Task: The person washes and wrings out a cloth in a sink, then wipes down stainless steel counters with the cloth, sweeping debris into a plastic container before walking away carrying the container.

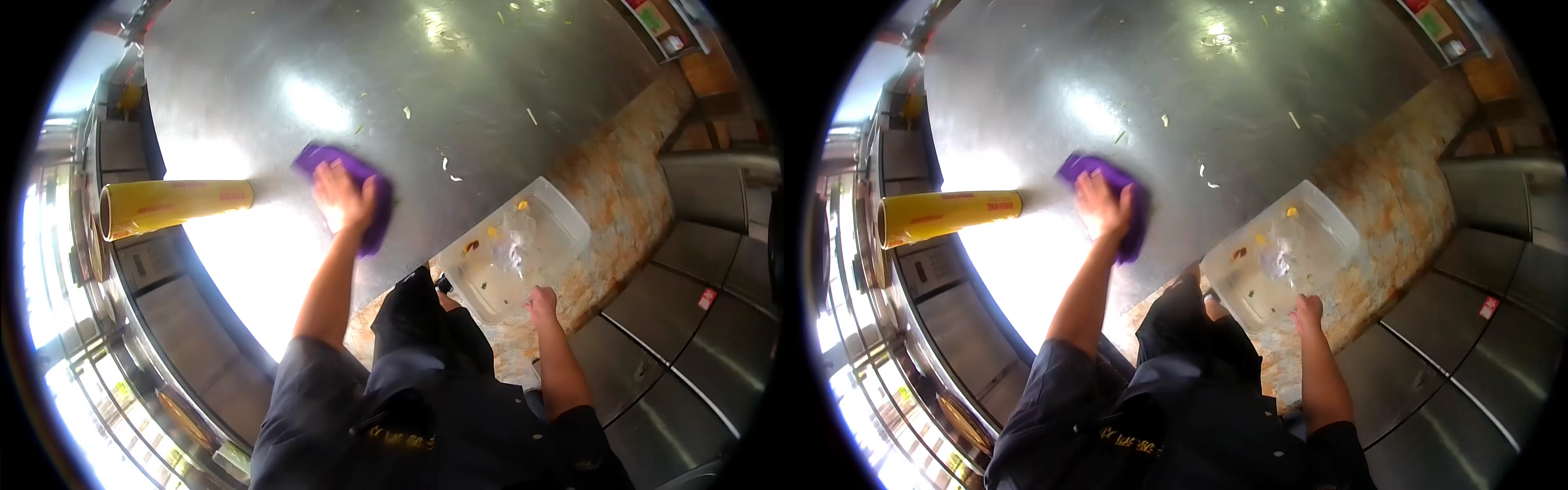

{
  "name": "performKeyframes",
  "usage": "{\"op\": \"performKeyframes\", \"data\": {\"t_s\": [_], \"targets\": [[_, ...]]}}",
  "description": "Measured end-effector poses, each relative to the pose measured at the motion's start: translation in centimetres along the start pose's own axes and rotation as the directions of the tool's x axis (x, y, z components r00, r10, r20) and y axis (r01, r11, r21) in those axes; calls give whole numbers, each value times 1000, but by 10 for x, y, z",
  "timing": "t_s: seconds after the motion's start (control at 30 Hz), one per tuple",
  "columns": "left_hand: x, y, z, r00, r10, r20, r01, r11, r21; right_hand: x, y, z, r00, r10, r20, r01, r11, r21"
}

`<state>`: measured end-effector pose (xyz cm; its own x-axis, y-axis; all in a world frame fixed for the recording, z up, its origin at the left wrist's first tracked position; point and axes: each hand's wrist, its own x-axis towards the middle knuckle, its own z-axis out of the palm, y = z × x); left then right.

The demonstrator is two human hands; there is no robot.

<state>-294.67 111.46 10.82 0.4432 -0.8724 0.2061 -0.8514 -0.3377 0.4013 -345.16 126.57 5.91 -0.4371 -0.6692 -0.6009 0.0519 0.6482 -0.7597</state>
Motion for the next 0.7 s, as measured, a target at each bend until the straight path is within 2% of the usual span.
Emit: {"op": "performKeyframes", "data": {"t_s": [0.07, 0.13, 0.17, 0.23, 0.3, 0.33, 0.37, 0.4, 0.47, 0.5, 0.53, 0.57, 0.6, 0.63, 0.67, 0.7], "targets": [[-26, 68, -9, 984, 173, -42, -176, 983, -61, -18, 4, -9, 998, -13, 63, 13, 1000, 4], [-62, 155, 5, 926, 375, 41, -370, 924, -98, -16, -7, -14, 996, -20, 91, 16, 999, 40], [-99, 189, -23, 886, 460, 51, -434, 864, -257, -39, -6, -13, 996, -29, 84, 22, 997, 79], [-174, 227, -52, 765, 644, -25, -534, 611, -585, -89, -2, -26, 998, -18, 54, 12, 993, 114], [-237, 236, -105, 819, 567, -82, -370, 414, -832, -161, -4, -50, 1000, 22, 22, -24, 994, 106], [-251, 221, -161, 880, 455, -135, -312, 340, -887, -199, -9, -55, 998, 46, -32, -42, 993, 113], [-263, 189, -228, 926, 344, -154, -252, 260, -932, -249, -6, -63, 999, 30, -23, -27, 992, 122], [-273, 151, -270, 936, 268, -228, -308, 313, -899, -289, 3, -74, 1000, 18, -5, -17, 992, 127], [-281, 49, -373, 949, 129, -288, -312, 512, -800, -346, 35, -110, 978, -36, 206, 20, 997, 80], [-274, -16, -422, 942, 69, -329, -300, 616, -728, -398, 34, -102, 992, -9, 125, 0, 997, 72], [-262, -85, -471, 963, -9, -270, -182, 720, -670, -445, 33, -95, 999, 17, 40, -20, 998, 67], [-217, -152, -471, 895, -53, -442, -283, 699, -657, -475, 4, -82, 999, -2, 44, -2, 995, 96], [-166, -207, -498, 876, -131, -465, -181, 802, -569, -506, -26, -67, 999, -1, 46, -5, 993, 122], [-140, -264, -526, 903, -248, -352, 73, 894, -443, -543, -31, -55, 998, 1, 61, -9, 992, 128], [-108, -317, -537, 903, -346, -254, 277, 922, -271, -578, -34, -43, 998, 7, 57, -14, 992, 129], [-79, -353, -540, 875, -452, -174, 449, 891, -60, -609, -36, -28, 998, 16, 54, -23, 992, 127]]}}
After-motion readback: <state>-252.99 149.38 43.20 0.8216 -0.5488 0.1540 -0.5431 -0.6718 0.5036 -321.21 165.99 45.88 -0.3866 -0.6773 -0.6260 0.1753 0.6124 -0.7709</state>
